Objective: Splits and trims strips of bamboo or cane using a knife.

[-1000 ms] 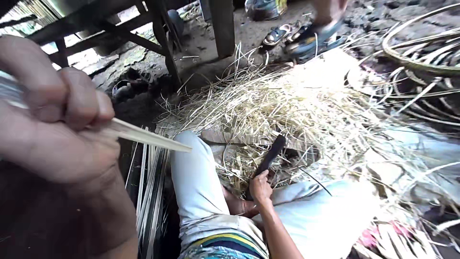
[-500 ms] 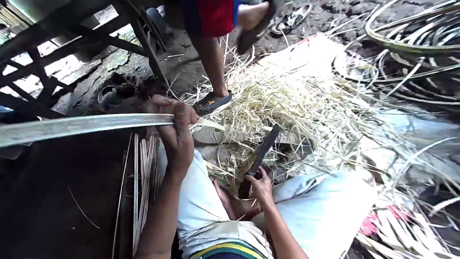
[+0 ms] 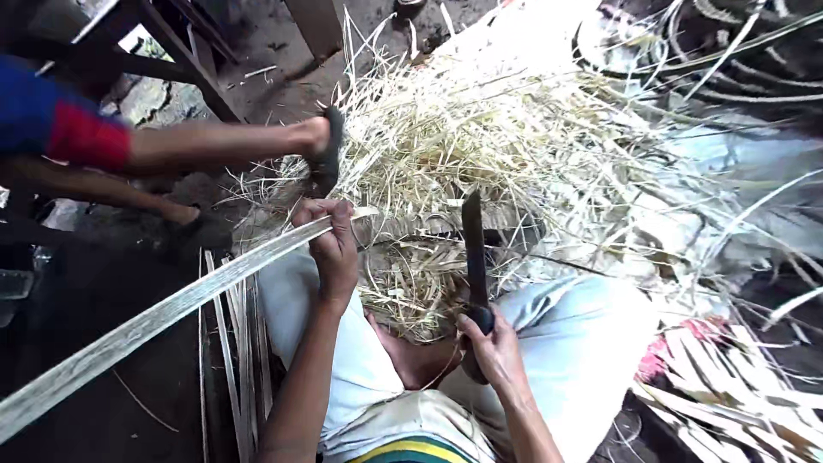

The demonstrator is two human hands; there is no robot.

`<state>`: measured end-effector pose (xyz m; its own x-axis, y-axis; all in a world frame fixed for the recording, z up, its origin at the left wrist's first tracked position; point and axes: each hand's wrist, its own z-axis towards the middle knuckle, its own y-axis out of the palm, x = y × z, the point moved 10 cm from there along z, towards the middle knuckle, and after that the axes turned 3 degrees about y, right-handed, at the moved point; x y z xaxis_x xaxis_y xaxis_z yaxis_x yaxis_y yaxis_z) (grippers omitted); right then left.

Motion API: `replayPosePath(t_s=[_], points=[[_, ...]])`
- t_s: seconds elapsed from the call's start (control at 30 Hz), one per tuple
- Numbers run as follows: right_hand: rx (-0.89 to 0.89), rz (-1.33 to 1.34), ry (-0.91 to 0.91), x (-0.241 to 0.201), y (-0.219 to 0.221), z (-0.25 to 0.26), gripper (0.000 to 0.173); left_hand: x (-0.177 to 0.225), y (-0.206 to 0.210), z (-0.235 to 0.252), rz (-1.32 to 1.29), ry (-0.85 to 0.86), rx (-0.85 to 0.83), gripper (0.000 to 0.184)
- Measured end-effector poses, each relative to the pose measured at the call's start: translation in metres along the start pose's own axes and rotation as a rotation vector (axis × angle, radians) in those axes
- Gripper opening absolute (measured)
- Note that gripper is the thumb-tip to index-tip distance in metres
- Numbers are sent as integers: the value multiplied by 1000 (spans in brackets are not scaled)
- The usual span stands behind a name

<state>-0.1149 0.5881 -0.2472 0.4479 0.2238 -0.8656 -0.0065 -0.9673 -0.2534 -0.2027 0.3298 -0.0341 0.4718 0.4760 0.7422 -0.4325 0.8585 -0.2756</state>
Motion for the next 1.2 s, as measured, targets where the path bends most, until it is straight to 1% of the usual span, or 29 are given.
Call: replayPosePath(t_s=[0.1, 0.13, 0.17, 0.23, 0.3, 0.4, 0.47, 0.53, 0.6, 0.67, 0.7, 0.73, 0.8, 0.83, 0.9, 1.0, 1.1, 1.2], points=[[82, -122, -304, -38, 2, 4, 48, -10, 7, 0, -27, -44, 3, 26], [79, -122, -359, -49, 6, 8, 47, -12, 8, 1, -27, -62, 8, 26], [45, -119, -366, -57, 13, 14, 46, -15, 8, 1, -11, -63, 11, 27], [-68, -144, -281, -64, 29, 33, 46, -19, 12, 0, 21, -62, -6, 27], [-137, -212, -209, -65, 46, 53, 44, -23, 16, 1, 6, -80, -18, 28], [-147, -372, -188, -63, 71, 78, 41, -30, 18, 5, 28, -89, -19, 27], [-151, -469, -164, -54, 83, 84, 43, -33, 25, 6, 21, -87, -51, 28], [-150, -527, -167, -46, 91, 85, 48, -43, 27, 7, 17, -145, -63, 32], [-141, -524, -206, -44, 92, 84, 50, -50, 29, 11, 26, -234, -56, 37], [-139, -512, -263, -50, 92, 80, 49, -53, 33, 18, 13, -290, -39, 36], [-130, -505, -295, -54, 91, 78, 48, -56, 39, 23, -2, -317, -61, 35], [-129, -500, -320, -58, 91, 76, 47, -57, 46, 27, -3, -327, -102, 33], [-150, -480, -347, -57, 92, 77, 48, -62, 64, 29, 29, -346, -251, 28], [-174, -482, -334, -54, 93, 79, 49, -64, 72, 26, 37, -339, -319, 26], [-223, -486, -308, -47, 95, 85, 52, -70, 82, 19, 57, -328, -402, 24], [-240, -475, -319, -43, 98, 89, 55, -73, 79, 18, 76, -359, -391, 23], [-214, -401, -320, -42, 106, 88, 58, -79, 70, 16, 139, -477, -397, 22], [-203, -396, -239, -43, 105, 85, 52, -82, 61, 1, 201, -523, -403, 26]])
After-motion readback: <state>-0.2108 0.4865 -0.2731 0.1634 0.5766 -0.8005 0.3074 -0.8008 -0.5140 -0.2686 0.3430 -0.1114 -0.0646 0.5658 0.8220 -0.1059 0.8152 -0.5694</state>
